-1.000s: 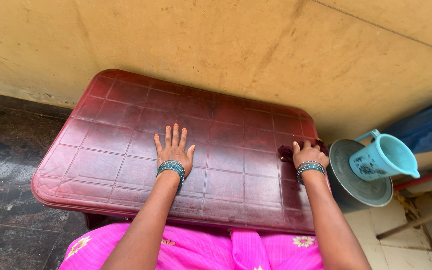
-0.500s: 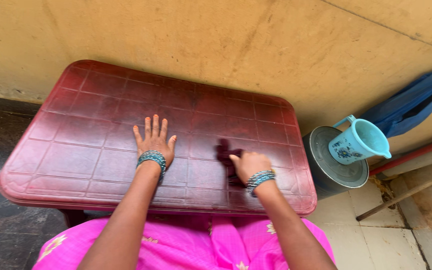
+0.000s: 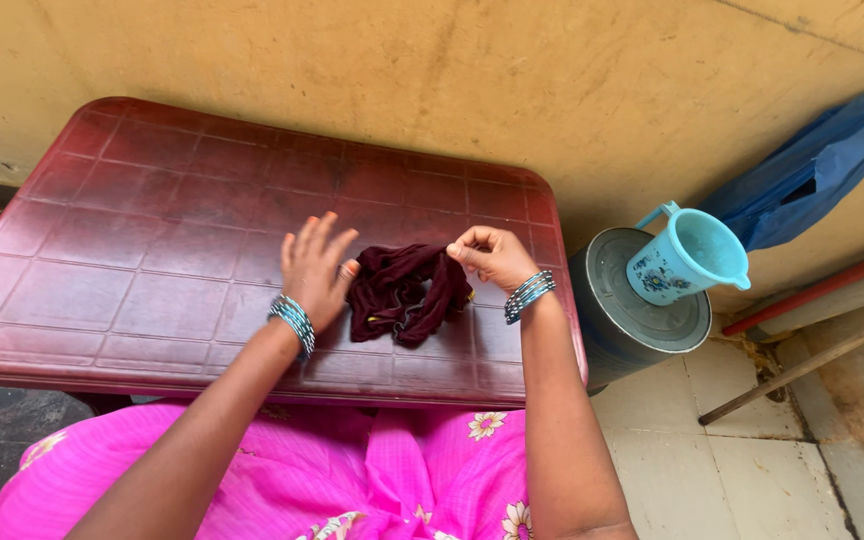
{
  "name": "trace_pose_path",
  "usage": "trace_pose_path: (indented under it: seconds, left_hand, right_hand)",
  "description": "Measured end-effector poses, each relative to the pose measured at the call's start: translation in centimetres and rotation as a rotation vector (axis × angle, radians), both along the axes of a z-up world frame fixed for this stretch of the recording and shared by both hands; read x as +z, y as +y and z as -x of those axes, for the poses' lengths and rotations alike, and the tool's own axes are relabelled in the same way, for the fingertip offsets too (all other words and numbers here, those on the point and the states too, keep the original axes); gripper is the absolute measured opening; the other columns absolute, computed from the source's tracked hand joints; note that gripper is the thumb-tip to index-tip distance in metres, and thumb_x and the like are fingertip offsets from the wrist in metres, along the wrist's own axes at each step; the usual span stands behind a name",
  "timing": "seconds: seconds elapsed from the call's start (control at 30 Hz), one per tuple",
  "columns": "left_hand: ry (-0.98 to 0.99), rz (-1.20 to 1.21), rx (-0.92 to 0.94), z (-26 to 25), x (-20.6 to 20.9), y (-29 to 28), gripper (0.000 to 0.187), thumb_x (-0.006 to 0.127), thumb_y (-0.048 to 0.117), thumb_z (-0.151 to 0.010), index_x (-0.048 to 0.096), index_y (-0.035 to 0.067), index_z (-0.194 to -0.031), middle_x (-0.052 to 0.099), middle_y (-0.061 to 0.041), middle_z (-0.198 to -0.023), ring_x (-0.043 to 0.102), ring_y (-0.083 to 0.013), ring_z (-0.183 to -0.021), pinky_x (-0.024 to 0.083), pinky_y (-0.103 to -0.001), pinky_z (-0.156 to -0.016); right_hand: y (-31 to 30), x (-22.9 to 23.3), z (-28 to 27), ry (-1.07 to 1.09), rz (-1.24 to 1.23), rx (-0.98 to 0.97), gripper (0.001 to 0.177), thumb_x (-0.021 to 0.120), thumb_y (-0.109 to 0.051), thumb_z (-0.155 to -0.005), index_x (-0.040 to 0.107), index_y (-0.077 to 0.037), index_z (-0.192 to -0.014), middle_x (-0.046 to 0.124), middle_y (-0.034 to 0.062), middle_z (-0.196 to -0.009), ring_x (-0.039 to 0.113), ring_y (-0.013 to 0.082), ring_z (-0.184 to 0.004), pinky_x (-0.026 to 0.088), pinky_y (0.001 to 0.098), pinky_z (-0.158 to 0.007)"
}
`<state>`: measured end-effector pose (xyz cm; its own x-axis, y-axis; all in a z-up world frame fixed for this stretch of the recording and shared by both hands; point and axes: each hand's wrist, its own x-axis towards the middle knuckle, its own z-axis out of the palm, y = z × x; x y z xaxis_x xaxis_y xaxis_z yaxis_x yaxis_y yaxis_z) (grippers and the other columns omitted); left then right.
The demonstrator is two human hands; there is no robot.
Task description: The person wipes a table with a cloth, then rinses and wrings the cloth in a mug of water.
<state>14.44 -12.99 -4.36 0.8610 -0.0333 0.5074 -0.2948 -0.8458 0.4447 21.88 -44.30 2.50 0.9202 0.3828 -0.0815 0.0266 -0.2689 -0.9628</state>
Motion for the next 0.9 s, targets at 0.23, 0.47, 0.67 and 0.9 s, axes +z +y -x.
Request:
trace_pose_path:
  seconds: [0.23,0.47,0.67,0.9]
  left_hand:
    - [-0.158,0.048,-0.213,4.1,5.6,-9.9,0.038,0.068,0.022,-0.09,0.066,0.012,-0.126,0.055,-0.012,-0.142,0.043,-0.0326,-0.139,0.023,-0.055,-0.119]
    - [-0.178,0.063,-0.282,3.3,7.9,-16.4,0.033,0.069,0.011,-0.087,0.069,0.011,-0.119,0.062,-0.01,-0.125,0.054,-0.0298,-0.123,0.035,-0.046,-0.105]
    - [0.16,-0.032,-0.143,2.6,6.3,-17.9,0.019,0.064,0.018,-0.098,0.07,0.016,-0.115,0.063,-0.005,-0.116,0.056,-0.025,-0.115,0.042,-0.043,-0.098]
    - [0.089,-0.257,-0.238,0.9,1.1,-20.3,0.045,0.062,0.036,-0.092,0.062,0.011,-0.13,0.053,-0.012,-0.142,0.045,-0.0339,-0.13,0.036,-0.051,-0.104]
  right_hand:
    - [-5.0,0.7,-0.1,0.01,-0.066,-0.093,0.027,0.083,-0.035,-0.085,0.07,-0.011,-0.084,0.063,-0.0066,-0.072,0.056,0.0015,-0.062,0.043,0.0196,-0.052]
    - [-10.3,0.1,0.1,0.004,-0.224,-0.289,0.017,0.078,-0.028,-0.089,0.07,-0.013,-0.09,0.069,-0.0058,-0.078,0.063,0.0053,-0.063,0.05,0.0224,-0.053]
    - [-12.7,-1.3,1.1,-0.198,0.517,-0.516,0.012,0.074,-0.022,-0.09,0.079,-0.013,-0.095,0.079,0.0055,-0.085,0.071,0.0133,-0.07,0.054,0.029,-0.061]
    - [-8.4,-1.7,2.7,-0.217,0.736,-0.103,0.031,0.085,-0.026,-0.077,0.078,-0.014,-0.105,0.078,0.0084,-0.093,0.076,0.0255,-0.092,0.057,0.0381,-0.086]
